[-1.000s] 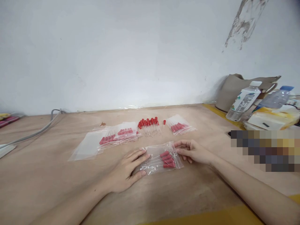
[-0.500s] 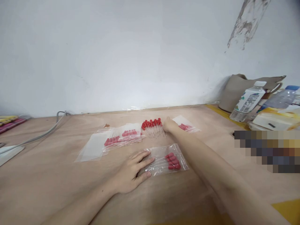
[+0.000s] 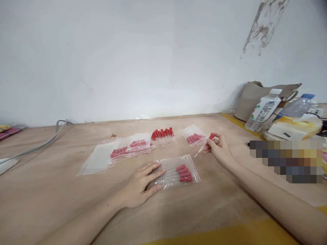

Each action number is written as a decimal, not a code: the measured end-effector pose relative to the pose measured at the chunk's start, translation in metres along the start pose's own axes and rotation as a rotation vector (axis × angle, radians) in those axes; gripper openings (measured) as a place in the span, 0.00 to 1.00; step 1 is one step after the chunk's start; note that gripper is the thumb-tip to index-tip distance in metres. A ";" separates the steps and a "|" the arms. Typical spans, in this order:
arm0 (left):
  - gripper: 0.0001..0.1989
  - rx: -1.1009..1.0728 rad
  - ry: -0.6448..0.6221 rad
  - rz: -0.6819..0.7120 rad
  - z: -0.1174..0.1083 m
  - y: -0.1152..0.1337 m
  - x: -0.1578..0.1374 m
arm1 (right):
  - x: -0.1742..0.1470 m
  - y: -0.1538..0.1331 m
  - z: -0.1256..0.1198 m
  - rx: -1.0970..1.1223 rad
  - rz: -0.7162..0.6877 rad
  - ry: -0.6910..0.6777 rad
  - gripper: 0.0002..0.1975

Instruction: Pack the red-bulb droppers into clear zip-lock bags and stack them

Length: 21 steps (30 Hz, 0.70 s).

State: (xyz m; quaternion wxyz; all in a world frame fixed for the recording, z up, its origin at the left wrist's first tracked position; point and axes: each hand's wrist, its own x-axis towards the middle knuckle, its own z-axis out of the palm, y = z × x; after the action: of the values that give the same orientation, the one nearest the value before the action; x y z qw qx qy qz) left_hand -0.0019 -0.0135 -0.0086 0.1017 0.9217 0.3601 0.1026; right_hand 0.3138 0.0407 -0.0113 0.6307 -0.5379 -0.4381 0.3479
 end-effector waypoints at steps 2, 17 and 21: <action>0.22 -0.001 0.003 0.001 0.000 0.000 0.000 | -0.010 0.007 0.000 0.083 0.049 0.012 0.19; 0.25 -0.005 -0.006 -0.014 -0.002 0.002 0.000 | -0.036 0.008 0.000 0.093 0.291 -0.549 0.14; 0.25 -0.008 -0.011 -0.016 -0.003 0.003 0.000 | -0.029 0.004 -0.006 -0.022 0.275 -0.714 0.17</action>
State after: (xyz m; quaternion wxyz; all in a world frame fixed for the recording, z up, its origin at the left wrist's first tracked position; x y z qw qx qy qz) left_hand -0.0005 -0.0149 -0.0055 0.1082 0.9189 0.3664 0.0982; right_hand 0.3082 0.0131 -0.0204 0.3801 -0.4433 -0.5576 0.5901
